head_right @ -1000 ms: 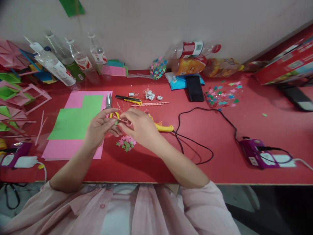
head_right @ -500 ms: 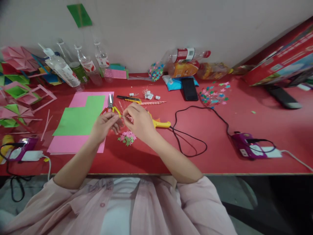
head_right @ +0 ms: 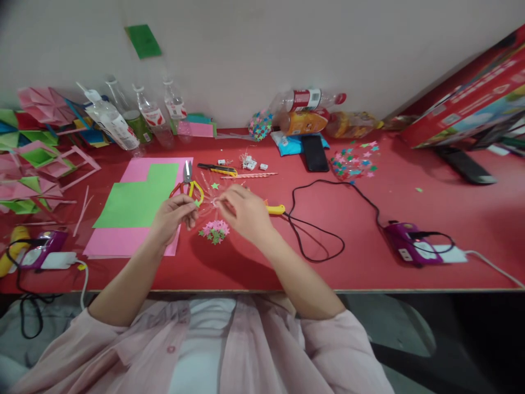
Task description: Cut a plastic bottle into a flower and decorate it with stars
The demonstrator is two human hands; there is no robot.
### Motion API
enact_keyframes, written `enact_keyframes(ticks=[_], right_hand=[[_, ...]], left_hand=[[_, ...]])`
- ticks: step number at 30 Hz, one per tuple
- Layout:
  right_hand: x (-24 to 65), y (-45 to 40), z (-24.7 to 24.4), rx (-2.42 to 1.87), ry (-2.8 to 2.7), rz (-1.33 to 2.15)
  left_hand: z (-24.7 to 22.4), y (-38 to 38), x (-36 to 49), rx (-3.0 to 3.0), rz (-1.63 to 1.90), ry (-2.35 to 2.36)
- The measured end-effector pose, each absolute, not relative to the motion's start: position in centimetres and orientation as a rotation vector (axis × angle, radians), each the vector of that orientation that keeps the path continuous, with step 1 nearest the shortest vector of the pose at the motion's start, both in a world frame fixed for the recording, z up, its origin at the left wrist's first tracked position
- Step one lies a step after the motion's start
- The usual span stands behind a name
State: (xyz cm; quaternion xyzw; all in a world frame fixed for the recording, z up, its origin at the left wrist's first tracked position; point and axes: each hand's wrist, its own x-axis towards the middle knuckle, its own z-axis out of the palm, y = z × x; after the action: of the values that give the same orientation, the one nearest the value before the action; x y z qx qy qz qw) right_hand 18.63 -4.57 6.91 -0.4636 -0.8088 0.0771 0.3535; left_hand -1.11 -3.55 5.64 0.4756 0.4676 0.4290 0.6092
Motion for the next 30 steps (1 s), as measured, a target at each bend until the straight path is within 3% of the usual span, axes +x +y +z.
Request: enact_keyframes(ticks=[4, 7, 10, 16, 25, 28, 30], right_hand=[[22.4, -4.9, 5.4, -1.783, -2.161, 0.194], [24.3, -5.1, 4.1, -1.973, -2.186, 0.138], [25.0, -5.1, 3.1, -1.984, -2.261, 0.063], [24.9, -3.7, 1.5, -1.982, -2.207, 0.228], [26.3, -3.1, 2.0, -1.882, -1.711, 0.390], [26.0, -3.9, 3.6, -1.768, -1.622, 0.562], [25.0, -4.7, 4.7, -1.556, -1.476, 0.884]], left_hand=[[5.3, -3.3, -1.9, 1.118, 1.058, 1.130], [4.9, -3.3, -2.1, 1.127, 1.073, 1.149], [4.6, -3.5, -1.7, 1.129, 1.073, 1.144], [4.6, -4.4, -0.6, 1.108, 1.050, 1.151], [4.8, -4.6, -0.8, 1.106, 1.064, 1.188], [4.7, -4.4, -0.5, 1.149, 1.060, 1.190], [4.6, -4.3, -0.2, 1.191, 1.069, 1.200]])
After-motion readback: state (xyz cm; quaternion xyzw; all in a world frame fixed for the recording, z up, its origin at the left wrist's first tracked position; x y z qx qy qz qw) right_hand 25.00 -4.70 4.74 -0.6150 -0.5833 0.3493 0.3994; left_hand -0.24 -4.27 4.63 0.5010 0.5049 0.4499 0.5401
